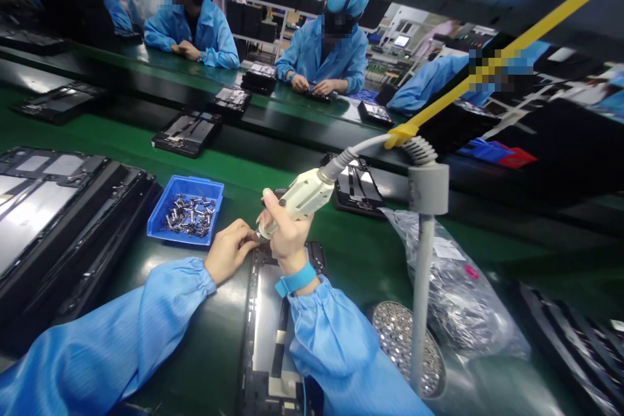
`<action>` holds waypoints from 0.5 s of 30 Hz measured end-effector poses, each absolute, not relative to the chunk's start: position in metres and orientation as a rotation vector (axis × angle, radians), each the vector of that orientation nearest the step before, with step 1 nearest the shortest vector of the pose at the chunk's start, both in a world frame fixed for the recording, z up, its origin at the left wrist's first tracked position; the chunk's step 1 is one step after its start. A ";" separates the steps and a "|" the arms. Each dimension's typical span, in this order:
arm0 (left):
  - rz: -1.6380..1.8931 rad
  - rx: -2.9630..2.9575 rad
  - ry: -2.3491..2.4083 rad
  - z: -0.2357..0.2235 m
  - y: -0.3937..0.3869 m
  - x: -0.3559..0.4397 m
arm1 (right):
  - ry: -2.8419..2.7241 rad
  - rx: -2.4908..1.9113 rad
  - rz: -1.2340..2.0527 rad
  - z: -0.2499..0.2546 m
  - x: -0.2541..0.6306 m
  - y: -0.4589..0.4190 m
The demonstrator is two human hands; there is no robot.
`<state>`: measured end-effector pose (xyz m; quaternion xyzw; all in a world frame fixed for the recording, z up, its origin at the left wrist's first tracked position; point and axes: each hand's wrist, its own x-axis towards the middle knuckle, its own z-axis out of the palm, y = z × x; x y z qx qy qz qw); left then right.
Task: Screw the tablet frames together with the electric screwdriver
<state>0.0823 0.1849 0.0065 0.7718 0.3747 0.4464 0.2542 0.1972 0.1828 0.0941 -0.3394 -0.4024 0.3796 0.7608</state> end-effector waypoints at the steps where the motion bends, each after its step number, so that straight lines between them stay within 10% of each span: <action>1: 1.209 2.093 1.020 0.007 0.185 0.082 | -0.879 -0.738 0.826 0.094 0.197 0.183; 15: 1.213 2.049 0.987 0.008 0.184 0.082 | -0.896 -0.744 0.813 0.093 0.198 0.182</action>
